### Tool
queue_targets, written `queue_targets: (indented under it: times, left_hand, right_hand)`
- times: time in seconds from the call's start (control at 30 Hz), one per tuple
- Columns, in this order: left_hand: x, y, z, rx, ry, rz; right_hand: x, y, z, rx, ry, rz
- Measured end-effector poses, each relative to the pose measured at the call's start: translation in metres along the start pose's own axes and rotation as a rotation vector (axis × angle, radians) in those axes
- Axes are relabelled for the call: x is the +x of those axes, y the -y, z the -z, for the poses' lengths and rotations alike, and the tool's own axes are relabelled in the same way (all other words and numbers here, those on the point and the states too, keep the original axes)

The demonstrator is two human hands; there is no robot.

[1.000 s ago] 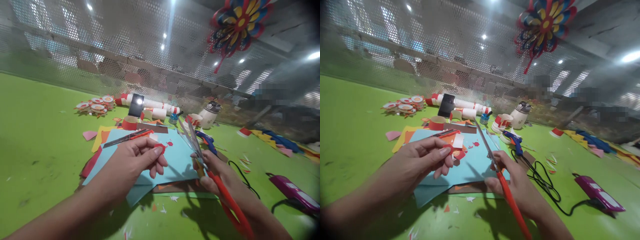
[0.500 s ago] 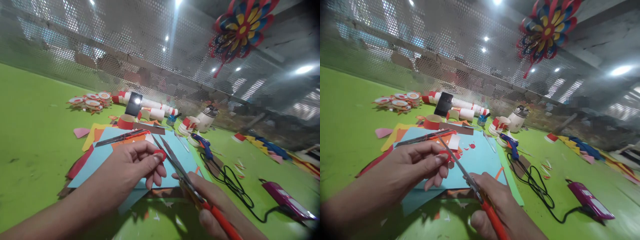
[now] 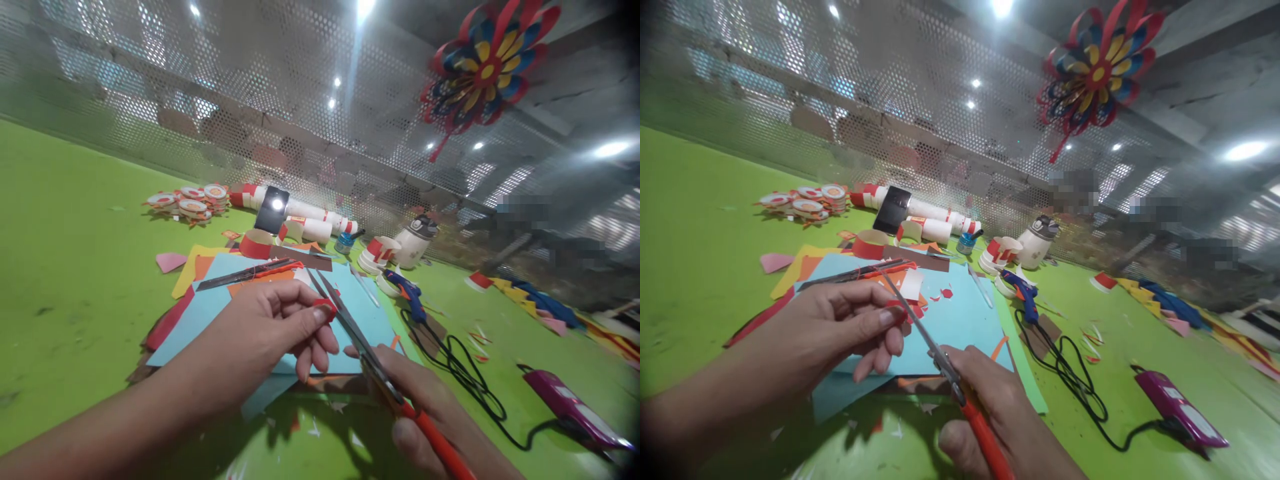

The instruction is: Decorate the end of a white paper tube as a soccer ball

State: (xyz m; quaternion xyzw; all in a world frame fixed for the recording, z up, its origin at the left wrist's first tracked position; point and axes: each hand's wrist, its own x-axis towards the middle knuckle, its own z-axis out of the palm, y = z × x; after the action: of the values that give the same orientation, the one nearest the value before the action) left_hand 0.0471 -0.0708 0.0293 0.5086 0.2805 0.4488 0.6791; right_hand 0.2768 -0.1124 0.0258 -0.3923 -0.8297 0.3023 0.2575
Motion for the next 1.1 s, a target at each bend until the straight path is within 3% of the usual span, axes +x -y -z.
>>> queue_targets:
  times: [0.4,1.1]
  left_hand:
    - [0.0020,-0.0006,-0.0002,0.011,-0.015,0.007]
    - [-0.0003,-0.0037,-0.0009,0.102,-0.040,0.019]
  right_hand:
    - [0.0017,0.0026,0.0034,-0.001,0.050,0.016]
    - [0.0005,0.0045,0.0009,0.002,0.028,-0.022]
